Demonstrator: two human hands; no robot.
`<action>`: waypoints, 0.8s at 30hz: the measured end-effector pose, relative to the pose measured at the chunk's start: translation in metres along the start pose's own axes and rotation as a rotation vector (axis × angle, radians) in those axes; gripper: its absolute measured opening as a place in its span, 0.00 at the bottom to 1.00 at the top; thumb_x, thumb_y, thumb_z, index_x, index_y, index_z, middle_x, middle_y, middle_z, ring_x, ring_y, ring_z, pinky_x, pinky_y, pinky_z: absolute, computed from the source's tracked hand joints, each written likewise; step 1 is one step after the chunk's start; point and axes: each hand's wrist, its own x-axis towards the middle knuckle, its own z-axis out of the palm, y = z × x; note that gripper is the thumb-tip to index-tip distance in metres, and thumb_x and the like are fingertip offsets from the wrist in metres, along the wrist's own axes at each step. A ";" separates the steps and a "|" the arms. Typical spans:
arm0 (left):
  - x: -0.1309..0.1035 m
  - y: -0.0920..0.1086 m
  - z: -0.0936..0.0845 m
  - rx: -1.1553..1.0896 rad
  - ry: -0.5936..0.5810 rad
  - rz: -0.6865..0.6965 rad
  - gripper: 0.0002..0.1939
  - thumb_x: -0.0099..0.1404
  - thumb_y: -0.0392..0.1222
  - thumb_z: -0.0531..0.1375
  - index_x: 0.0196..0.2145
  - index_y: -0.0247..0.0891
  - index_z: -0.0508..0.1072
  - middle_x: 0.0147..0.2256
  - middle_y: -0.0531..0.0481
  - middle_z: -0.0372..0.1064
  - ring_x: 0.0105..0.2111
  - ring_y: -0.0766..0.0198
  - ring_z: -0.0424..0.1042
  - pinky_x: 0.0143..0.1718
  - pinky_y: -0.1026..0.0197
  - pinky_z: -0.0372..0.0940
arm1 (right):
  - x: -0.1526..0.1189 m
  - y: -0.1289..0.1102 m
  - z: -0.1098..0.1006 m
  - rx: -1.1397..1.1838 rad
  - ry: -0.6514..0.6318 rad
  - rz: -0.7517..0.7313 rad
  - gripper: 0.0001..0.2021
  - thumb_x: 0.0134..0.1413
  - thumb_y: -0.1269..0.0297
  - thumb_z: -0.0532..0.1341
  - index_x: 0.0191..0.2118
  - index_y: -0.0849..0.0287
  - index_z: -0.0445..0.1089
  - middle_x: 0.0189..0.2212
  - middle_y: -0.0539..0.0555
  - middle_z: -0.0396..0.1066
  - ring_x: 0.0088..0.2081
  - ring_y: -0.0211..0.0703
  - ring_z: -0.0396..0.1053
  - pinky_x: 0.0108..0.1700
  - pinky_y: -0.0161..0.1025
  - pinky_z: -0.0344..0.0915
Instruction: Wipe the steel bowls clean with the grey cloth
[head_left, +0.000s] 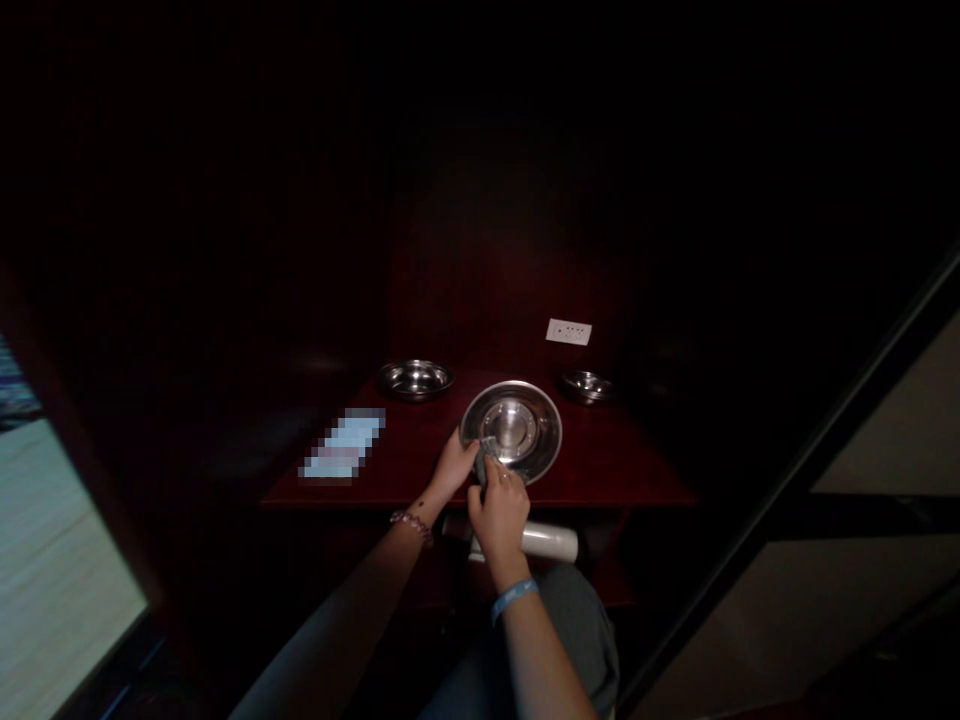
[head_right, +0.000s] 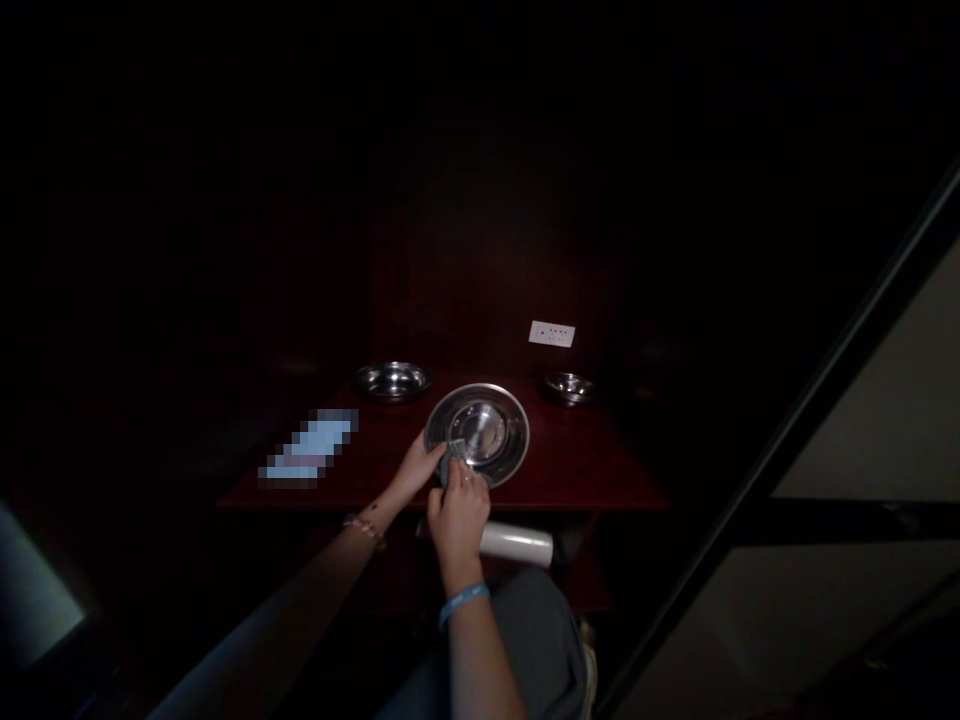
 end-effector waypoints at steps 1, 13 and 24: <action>0.001 0.000 -0.001 0.013 -0.004 -0.015 0.17 0.55 0.37 0.59 0.44 0.33 0.71 0.43 0.40 0.76 0.44 0.56 0.75 0.53 0.52 0.66 | 0.001 0.000 -0.002 0.007 -0.016 0.010 0.24 0.56 0.69 0.56 0.59 0.59 0.67 0.53 0.60 0.73 0.51 0.52 0.70 0.55 0.46 0.64; 0.003 -0.001 0.002 0.095 0.006 0.002 0.17 0.56 0.38 0.58 0.44 0.34 0.72 0.44 0.40 0.75 0.46 0.52 0.74 0.54 0.49 0.65 | 0.028 0.025 -0.046 0.742 0.217 0.307 0.19 0.57 0.63 0.53 0.49 0.61 0.75 0.46 0.57 0.78 0.47 0.48 0.74 0.52 0.42 0.68; 0.000 0.003 0.002 0.139 0.000 -0.001 0.19 0.55 0.34 0.57 0.46 0.34 0.73 0.46 0.41 0.76 0.48 0.52 0.74 0.56 0.49 0.63 | 0.060 0.034 -0.037 0.364 0.328 -0.012 0.25 0.58 0.72 0.50 0.60 0.59 0.66 0.61 0.58 0.65 0.64 0.46 0.59 0.67 0.49 0.54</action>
